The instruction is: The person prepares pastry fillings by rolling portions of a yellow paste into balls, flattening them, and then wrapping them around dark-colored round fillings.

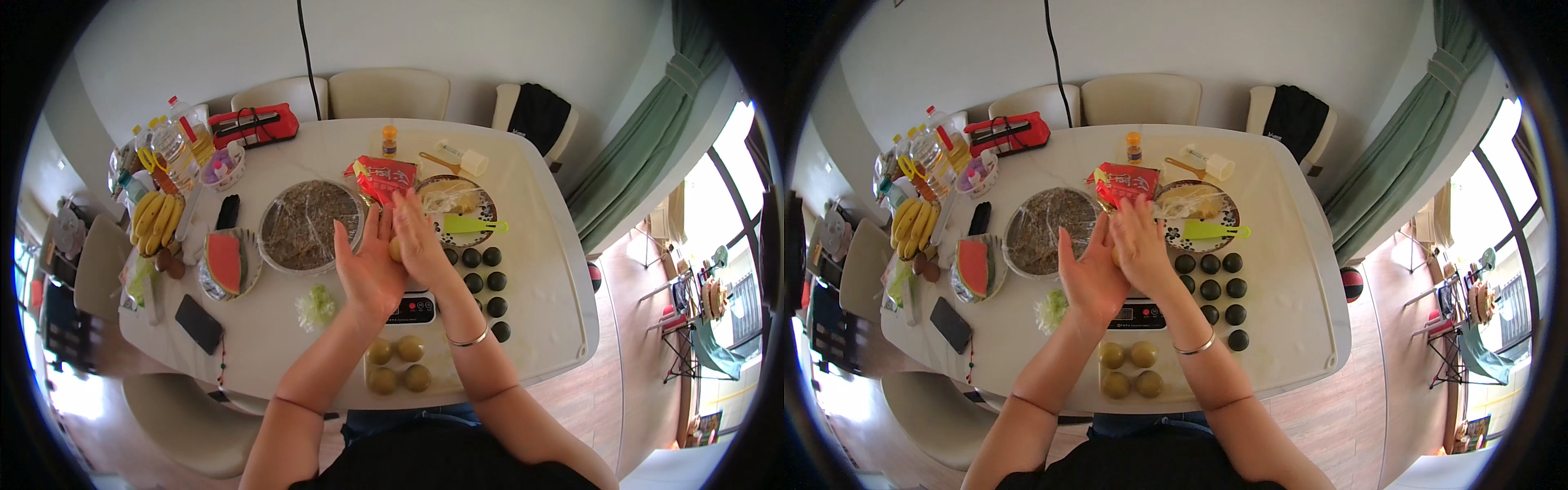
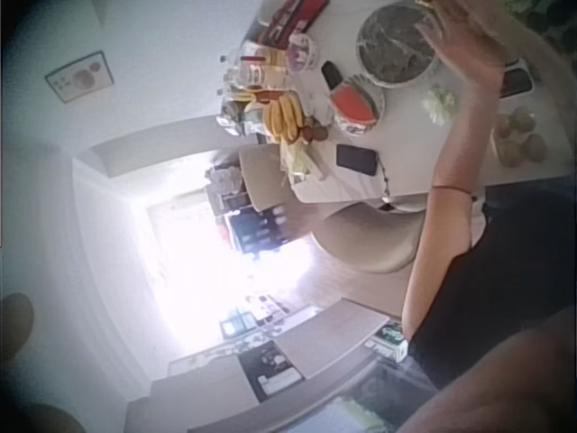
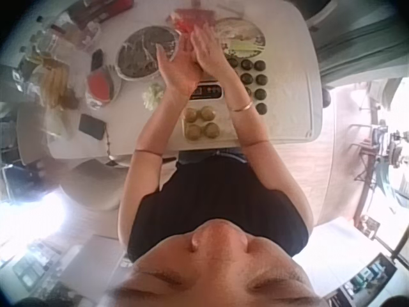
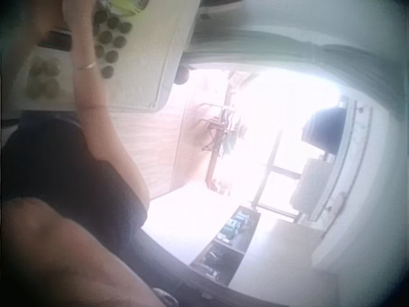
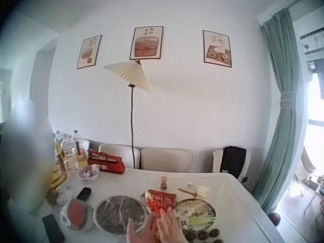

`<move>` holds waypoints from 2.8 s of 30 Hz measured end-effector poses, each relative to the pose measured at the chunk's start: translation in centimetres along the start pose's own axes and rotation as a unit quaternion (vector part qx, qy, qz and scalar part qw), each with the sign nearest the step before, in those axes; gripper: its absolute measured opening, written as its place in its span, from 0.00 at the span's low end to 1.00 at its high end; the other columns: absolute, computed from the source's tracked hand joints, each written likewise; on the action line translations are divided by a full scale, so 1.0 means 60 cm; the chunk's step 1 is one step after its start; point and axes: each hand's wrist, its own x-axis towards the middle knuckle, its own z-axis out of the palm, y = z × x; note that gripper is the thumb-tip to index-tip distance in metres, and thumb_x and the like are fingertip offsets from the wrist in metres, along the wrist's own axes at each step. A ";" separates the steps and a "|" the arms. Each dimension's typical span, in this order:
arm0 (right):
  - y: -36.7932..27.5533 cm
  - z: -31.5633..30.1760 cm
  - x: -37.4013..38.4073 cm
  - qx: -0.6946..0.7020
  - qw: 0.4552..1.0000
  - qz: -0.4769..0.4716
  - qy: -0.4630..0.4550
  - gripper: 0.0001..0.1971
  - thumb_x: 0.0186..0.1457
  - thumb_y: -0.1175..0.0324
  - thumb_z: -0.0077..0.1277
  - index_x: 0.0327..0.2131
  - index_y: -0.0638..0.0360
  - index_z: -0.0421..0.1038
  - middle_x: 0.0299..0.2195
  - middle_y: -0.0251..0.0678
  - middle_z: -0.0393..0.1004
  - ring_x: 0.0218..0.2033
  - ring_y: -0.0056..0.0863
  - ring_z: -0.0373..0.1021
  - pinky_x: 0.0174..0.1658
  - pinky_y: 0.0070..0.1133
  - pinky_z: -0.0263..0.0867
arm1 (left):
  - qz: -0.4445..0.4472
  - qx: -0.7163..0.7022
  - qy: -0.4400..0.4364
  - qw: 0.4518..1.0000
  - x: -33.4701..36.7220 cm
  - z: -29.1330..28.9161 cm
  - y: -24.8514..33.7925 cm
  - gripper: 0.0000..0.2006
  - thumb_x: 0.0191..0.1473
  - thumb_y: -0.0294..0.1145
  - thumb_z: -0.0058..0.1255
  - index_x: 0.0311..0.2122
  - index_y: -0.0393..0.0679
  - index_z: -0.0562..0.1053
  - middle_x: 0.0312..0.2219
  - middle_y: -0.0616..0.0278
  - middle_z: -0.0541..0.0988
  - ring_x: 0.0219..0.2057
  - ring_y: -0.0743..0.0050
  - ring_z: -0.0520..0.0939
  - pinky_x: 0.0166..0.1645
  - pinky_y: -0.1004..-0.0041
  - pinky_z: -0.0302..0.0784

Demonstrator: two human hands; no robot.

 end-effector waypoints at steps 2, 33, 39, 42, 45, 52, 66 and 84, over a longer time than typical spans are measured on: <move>-0.014 0.002 -0.005 0.143 0.984 -0.012 -0.105 0.37 0.66 0.42 0.20 0.62 0.67 0.53 0.65 0.50 0.51 0.68 0.43 0.41 0.67 0.32 0.38 | 0.005 0.012 -0.026 1.000 0.006 -0.015 0.001 0.41 0.56 0.69 0.29 0.67 0.50 0.49 0.64 0.67 0.56 0.65 0.62 0.56 0.68 0.61 0.46; -0.029 0.019 -0.007 0.248 0.964 -0.090 -0.039 0.24 0.67 0.55 0.33 0.52 0.65 0.69 0.53 0.43 0.70 0.53 0.29 0.65 0.56 0.23 0.57 | 0.068 0.035 0.049 0.996 0.021 -0.015 -0.004 0.31 0.64 0.59 0.25 0.64 0.51 0.54 0.61 0.63 0.62 0.62 0.63 0.62 0.65 0.62 0.57; -0.044 -0.005 0.009 0.307 0.949 -0.072 0.006 0.23 0.66 0.59 0.39 0.56 0.67 0.64 0.57 0.45 0.66 0.61 0.34 0.58 0.63 0.27 0.50 | 0.010 0.156 0.029 0.987 -0.006 -0.003 -0.051 0.37 0.60 0.67 0.21 0.67 0.53 0.50 0.64 0.65 0.58 0.66 0.65 0.56 0.66 0.61 0.52; -0.037 -0.029 0.007 0.078 0.994 -0.081 0.011 0.22 0.64 0.65 0.43 0.57 0.69 0.61 0.60 0.50 0.61 0.64 0.41 0.55 0.63 0.29 0.50 | -0.031 0.059 -0.021 0.998 -0.006 0.016 -0.022 0.40 0.59 0.70 0.19 0.66 0.50 0.51 0.63 0.64 0.58 0.66 0.65 0.55 0.67 0.61 0.50; -0.071 -0.028 -0.020 0.019 0.985 -0.093 -0.142 0.23 0.63 0.65 0.43 0.58 0.67 0.60 0.59 0.54 0.60 0.64 0.48 0.54 0.63 0.30 0.50 | 0.039 0.029 0.014 0.999 0.009 -0.006 0.022 0.41 0.58 0.70 0.23 0.67 0.49 0.48 0.65 0.61 0.55 0.66 0.63 0.53 0.69 0.61 0.44; -0.065 0.013 -0.019 0.061 0.989 -0.131 -0.041 0.22 0.61 0.64 0.46 0.55 0.66 0.63 0.54 0.56 0.66 0.57 0.50 0.62 0.57 0.36 0.60 | 0.082 0.123 0.113 0.983 0.005 0.007 -0.018 0.35 0.60 0.66 0.28 0.59 0.46 0.61 0.55 0.61 0.67 0.58 0.64 0.65 0.64 0.64 0.57; -0.057 -0.003 -0.003 0.135 0.985 -0.102 0.026 0.22 0.64 0.61 0.41 0.56 0.67 0.63 0.58 0.55 0.61 0.62 0.51 0.55 0.63 0.33 0.52 | -0.020 -0.009 0.010 1.000 -0.007 0.004 -0.007 0.37 0.59 0.65 0.30 0.64 0.45 0.56 0.61 0.60 0.62 0.63 0.60 0.60 0.65 0.59 0.53; -0.093 -0.047 -0.037 -0.067 0.986 -0.087 -0.128 0.22 0.64 0.63 0.43 0.56 0.70 0.62 0.61 0.55 0.56 0.64 0.46 0.52 0.64 0.28 0.50 | 0.042 0.023 0.047 0.998 0.005 -0.001 0.011 0.40 0.60 0.66 0.25 0.67 0.47 0.46 0.63 0.62 0.58 0.64 0.62 0.56 0.66 0.61 0.49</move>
